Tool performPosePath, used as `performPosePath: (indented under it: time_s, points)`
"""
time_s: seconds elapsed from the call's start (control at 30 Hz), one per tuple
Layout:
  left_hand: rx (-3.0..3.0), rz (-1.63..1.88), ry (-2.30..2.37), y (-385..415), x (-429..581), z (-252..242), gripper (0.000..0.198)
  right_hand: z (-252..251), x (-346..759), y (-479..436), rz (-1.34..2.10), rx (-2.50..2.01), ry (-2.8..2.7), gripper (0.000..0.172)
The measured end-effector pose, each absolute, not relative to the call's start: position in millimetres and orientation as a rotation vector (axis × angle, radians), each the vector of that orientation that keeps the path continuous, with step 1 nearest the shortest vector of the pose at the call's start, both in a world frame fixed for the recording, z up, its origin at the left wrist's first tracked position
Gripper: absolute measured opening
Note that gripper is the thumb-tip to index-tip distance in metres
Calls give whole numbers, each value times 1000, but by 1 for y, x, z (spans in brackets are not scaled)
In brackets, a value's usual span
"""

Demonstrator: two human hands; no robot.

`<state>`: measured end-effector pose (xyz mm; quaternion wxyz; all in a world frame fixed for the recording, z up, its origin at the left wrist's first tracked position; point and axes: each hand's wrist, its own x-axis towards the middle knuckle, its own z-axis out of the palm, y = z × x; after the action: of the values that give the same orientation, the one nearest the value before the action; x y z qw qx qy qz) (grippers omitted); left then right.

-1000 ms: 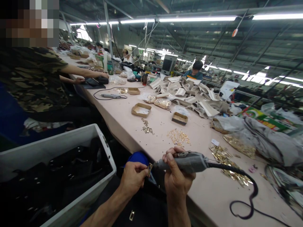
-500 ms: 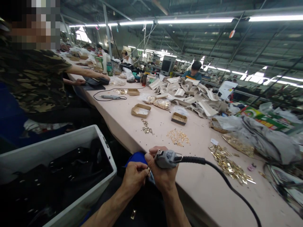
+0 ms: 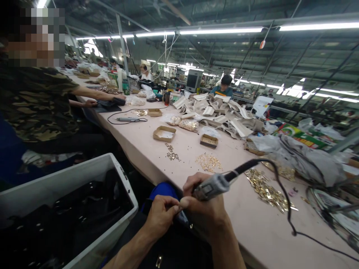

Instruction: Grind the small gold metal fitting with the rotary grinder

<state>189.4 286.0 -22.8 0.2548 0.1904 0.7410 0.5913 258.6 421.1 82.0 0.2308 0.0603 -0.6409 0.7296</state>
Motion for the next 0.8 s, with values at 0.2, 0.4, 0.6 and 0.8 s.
performPosePath:
  time_s: [0.2, 0.4, 0.6, 0.8]
  points:
    - [735, 1564, 2217, 286, 198, -18, 21, 114, 263, 486, 1969, 17, -1102, 19]
    - [1451, 1618, 2716, 290, 197, -48, 19, 91, 265, 591, 1815, -345, -690, 31]
    - [1647, 1557, 2922, 311, 203, -83, 27, 59, 265, 651, 1677, -413, -663, 33]
    - [1503, 1511, 3157, 332, 210, -97, 31, 33, 250, 686, 1686, -426, -678, 37]
